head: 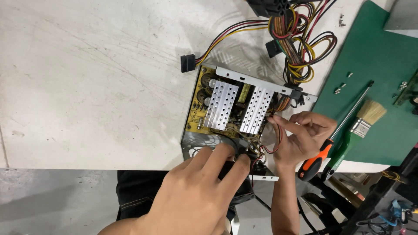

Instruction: Cleaning the interior components of a computer power supply unit using a brush and reassembling the internal fan.

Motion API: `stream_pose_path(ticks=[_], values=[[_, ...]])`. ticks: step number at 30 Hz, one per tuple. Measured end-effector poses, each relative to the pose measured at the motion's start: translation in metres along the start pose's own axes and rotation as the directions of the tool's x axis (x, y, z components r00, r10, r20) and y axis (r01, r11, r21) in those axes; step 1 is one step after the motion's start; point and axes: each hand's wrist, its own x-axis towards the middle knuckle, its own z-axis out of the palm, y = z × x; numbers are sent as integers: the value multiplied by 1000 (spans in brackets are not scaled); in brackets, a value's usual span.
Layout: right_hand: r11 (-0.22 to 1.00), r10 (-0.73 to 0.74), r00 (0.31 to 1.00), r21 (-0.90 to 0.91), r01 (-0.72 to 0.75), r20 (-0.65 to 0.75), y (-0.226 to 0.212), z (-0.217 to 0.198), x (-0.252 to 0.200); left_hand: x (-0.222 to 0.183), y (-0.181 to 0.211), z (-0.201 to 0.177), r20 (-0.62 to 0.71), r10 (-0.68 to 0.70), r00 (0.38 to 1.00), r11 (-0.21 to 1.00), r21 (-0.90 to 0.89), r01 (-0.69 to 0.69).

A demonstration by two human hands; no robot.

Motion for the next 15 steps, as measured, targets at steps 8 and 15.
stream_pose_path(ticks=[8, 15], values=[[985, -171, 981, 3, 172, 93, 12, -7, 11, 1, 2, 1, -36, 37, 999, 999, 24, -36], [980, -180, 976, 110, 167, 119, -3, -5, 15, 2, 2, 2, -52, 32, 998, 999, 15, -31]])
